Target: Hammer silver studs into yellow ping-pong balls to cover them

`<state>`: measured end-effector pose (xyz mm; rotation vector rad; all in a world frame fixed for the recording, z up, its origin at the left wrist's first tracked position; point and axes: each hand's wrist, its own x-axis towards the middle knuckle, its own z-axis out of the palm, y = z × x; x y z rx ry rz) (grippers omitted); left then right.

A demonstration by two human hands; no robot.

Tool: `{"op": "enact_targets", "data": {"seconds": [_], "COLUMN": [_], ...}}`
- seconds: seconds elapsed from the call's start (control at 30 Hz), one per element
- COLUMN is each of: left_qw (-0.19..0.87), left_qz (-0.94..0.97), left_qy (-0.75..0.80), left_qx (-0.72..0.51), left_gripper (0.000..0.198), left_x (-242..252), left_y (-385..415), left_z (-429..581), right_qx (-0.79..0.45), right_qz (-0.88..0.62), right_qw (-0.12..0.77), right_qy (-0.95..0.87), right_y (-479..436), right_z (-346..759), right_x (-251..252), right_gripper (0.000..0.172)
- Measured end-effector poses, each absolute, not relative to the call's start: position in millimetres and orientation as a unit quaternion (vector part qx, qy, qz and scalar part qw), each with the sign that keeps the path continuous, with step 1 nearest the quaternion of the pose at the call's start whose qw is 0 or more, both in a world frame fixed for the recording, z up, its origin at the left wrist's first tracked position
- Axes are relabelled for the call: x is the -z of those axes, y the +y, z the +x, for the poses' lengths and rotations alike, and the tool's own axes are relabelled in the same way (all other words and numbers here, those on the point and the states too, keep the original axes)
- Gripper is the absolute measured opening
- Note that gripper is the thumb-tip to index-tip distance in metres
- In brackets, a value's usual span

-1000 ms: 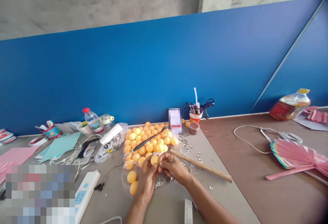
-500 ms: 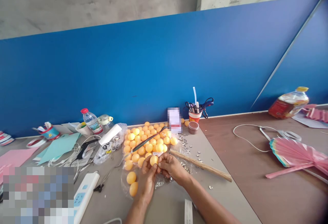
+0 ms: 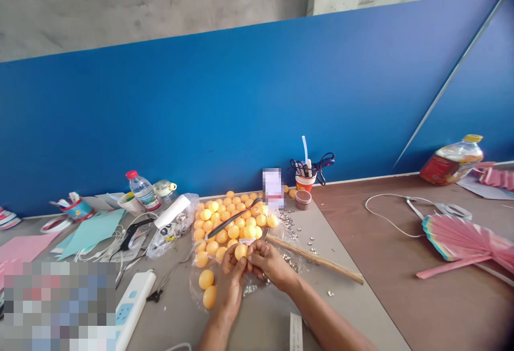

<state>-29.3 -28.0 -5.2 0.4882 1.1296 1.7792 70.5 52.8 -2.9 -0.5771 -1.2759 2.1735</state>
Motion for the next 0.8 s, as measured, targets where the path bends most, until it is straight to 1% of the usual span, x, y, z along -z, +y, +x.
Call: {"op": "enact_targets", "data": {"seconds": [0.2,0.4,0.8], "left_qw": [0.468,0.451,0.428], "left_qz": [0.198,0.193,0.208], "left_qy": [0.455,0.478,0.496], "left_qx": [-0.731,-0.729,-0.726], "left_gripper": [0.044,0.051,0.047], "left_x": [8.8,11.4,15.7], "left_y": [-28.3,-28.0,-30.8], "left_z": [-31.5,-32.6,-30.7], "right_qx": [-0.810,-0.806,-0.770], "right_qz": [-0.208,-0.204,-0.259], "right_qw": [0.274,0.272,0.278], "right_qy": [-0.474,-0.484,-0.512], "right_y": [53.8,53.2,49.3], "right_z": [70.4,71.5,69.1], "right_x": [4.6,2.0,3.8], "right_gripper": [0.033,0.030,0.022]}}
